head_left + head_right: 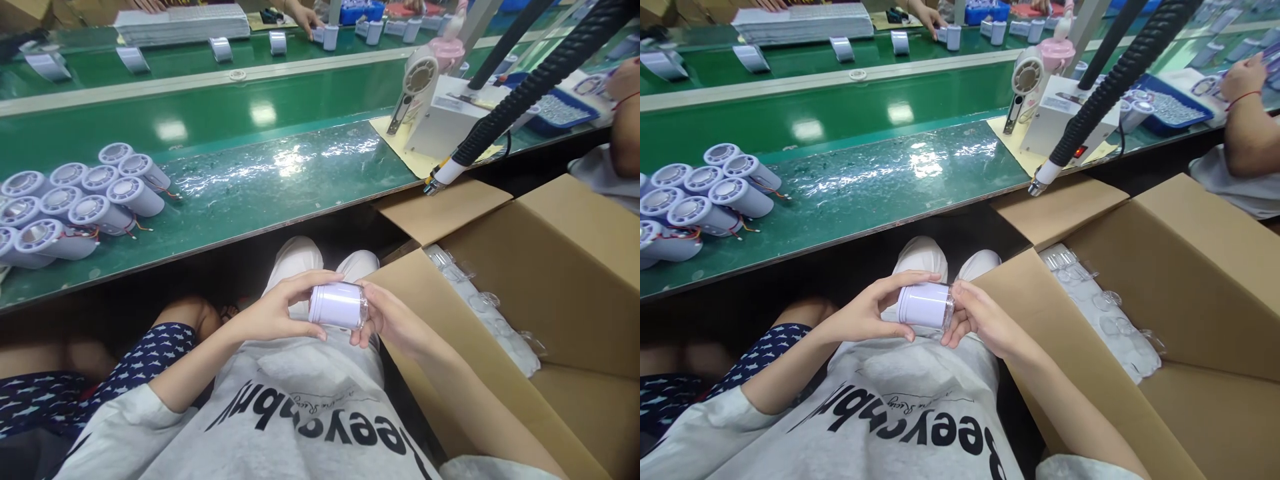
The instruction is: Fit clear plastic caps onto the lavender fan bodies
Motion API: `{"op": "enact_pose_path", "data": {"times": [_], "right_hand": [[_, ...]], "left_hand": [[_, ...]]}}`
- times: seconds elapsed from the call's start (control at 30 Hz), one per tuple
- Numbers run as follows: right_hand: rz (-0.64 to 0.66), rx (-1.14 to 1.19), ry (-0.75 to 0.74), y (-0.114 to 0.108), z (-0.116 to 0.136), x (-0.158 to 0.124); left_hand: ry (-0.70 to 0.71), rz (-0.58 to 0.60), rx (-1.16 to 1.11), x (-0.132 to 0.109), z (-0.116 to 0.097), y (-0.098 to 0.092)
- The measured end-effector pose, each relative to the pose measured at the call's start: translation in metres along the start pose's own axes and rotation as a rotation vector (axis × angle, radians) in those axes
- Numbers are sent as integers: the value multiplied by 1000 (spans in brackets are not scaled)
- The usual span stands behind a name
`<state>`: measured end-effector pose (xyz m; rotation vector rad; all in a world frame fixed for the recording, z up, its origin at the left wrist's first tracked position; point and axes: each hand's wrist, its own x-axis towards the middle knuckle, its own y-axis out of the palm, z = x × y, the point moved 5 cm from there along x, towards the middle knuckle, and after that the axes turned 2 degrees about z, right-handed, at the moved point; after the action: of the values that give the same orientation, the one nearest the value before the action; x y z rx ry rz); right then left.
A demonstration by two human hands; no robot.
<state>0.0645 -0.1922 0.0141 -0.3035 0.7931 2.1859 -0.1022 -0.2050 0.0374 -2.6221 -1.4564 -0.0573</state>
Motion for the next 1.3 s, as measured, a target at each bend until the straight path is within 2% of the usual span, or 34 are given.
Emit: {"op": "enact_pose_path", "data": {"times": [0.2, 0.5, 0.63, 0.7, 0.8, 0.83, 0.9, 0.97, 1.03, 1.17, 1.23, 1.3], "right_hand": [[18, 51, 47, 4, -3, 1], [37, 163, 202, 7, -13, 0], [63, 56, 185, 5, -15, -2], [-28, -110, 78, -3, -11, -3], [-227, -526, -303, -14, 8, -11], [-231, -670, -461, -11, 15, -15], [-120, -893, -730, -1, 22, -22], [-10, -976, -837, 6, 23, -25], [5, -885, -761, 4, 22, -23], [10, -424, -501, -4, 14, -16], [1, -346, -452, -6, 11, -16], [-30, -384, -430, -7, 11, -18]], "left_hand": [[20, 9, 10, 1, 0, 0], [44, 25, 47, 1, 0, 0], [-18, -10, 48, 0, -2, 2], [-75, -43, -9, -1, -3, 2], [-145, -66, -124, -3, -4, 4], [-161, -66, -153, -3, -4, 5], [-186, -59, -189, -4, -3, 6], [-199, -45, -199, -4, -2, 5], [-179, -28, -184, -4, -2, 4], [-149, 23, -166, -4, -3, 5], [-183, 43, -214, -4, -1, 6], [-212, 59, -275, -5, 2, 8]]}}
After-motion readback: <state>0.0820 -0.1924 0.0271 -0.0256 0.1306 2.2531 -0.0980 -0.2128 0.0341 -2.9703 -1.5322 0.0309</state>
